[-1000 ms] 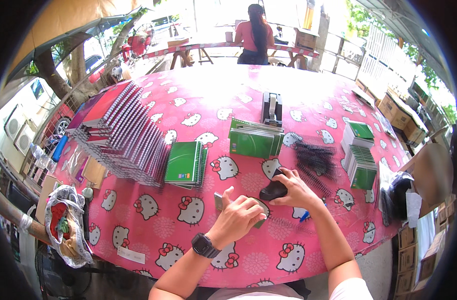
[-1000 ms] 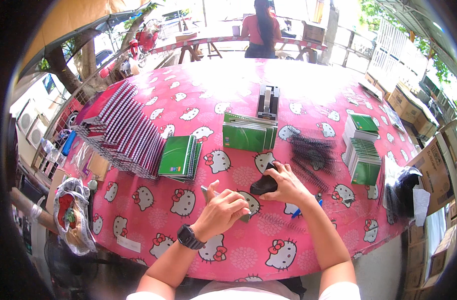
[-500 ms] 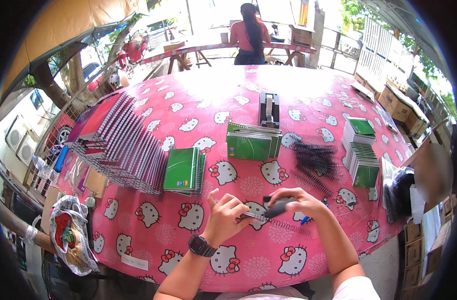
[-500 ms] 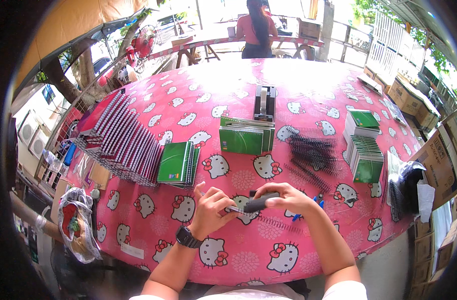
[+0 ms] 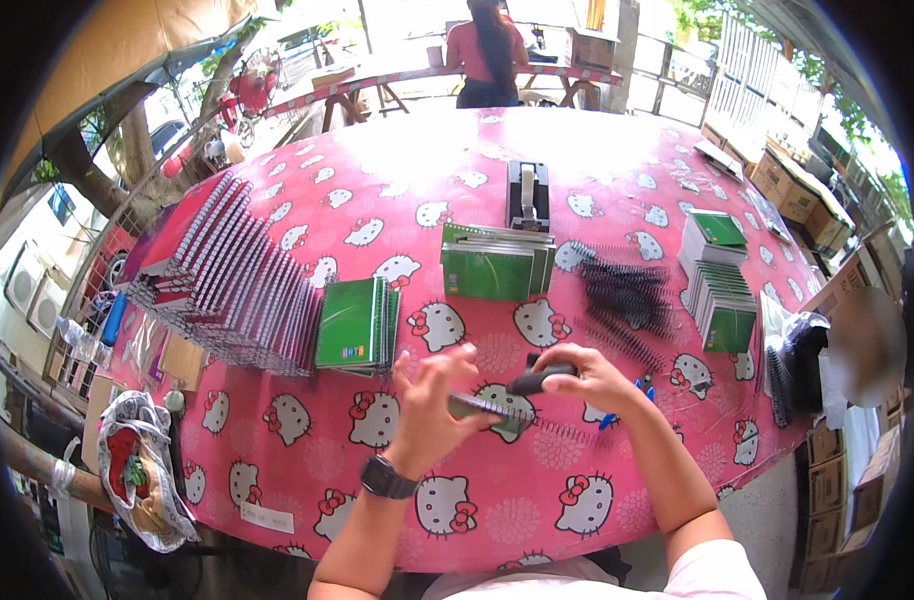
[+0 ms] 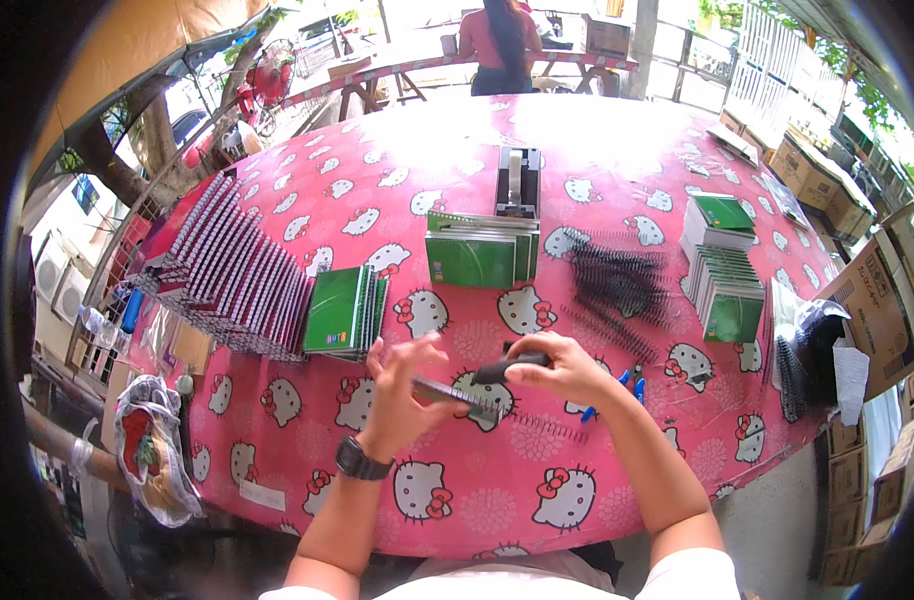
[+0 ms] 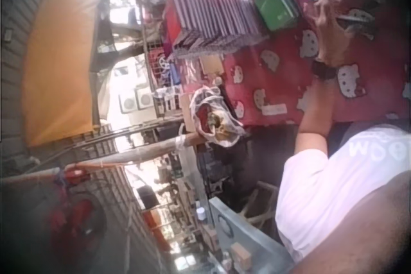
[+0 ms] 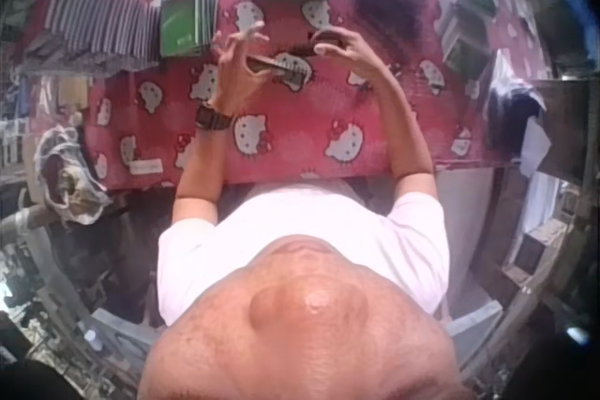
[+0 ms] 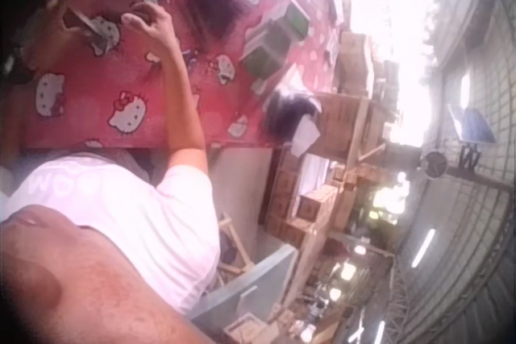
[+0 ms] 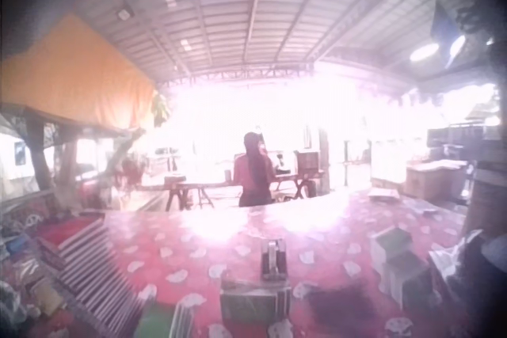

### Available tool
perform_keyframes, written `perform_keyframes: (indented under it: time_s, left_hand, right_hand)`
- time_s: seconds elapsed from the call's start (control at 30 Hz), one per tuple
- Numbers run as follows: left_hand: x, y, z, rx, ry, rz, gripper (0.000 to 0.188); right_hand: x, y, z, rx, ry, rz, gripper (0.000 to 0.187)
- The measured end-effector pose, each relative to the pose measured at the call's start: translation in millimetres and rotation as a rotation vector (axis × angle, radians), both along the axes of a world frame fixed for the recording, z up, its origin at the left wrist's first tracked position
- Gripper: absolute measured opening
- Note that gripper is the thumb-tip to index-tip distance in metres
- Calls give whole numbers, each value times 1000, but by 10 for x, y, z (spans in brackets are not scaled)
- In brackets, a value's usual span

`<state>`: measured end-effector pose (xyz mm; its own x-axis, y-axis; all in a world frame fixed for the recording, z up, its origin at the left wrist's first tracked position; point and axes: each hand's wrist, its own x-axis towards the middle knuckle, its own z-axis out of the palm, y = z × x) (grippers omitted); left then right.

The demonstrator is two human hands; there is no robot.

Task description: The person repeatedly picks up green notebooks and black spiral bindings from a table, inserts the spirals into the notebook edges, and places the assembled notebooks into a growing stack. The process is continuous and repetitive throughout the clip.

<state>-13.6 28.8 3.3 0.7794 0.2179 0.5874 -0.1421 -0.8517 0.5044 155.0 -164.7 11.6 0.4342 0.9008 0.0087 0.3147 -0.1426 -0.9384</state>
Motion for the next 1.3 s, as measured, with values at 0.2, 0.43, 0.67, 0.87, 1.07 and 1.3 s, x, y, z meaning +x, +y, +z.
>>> perform_keyframes:
  time_s: [0.2,0.43,0.67,0.87,1.07,1.3]
  left_hand:
    - [95,165,-244,-837,104,-213,85]
    - [104,146,-370,-964,135,-366,62]
    - [106,109,-373,-903,149,-390,59]
    - [127,110,-406,-889,123,-404,59]
    - [99,82,-340,-903,155,-431,57]
    - [83,79,-359,-1031,264,-461,53]
  right_hand:
    - [-89,-4,48,95,118,189,47]
    - [-69,-7,86,186,270,279,51]
    - [-118,37,74,220,285,287,43]
    - [-199,73,117,136,288,159,47]
    - [-161,111,79,-77,-365,-80,47]
    - [-189,118,37,60,-185,-237,46]
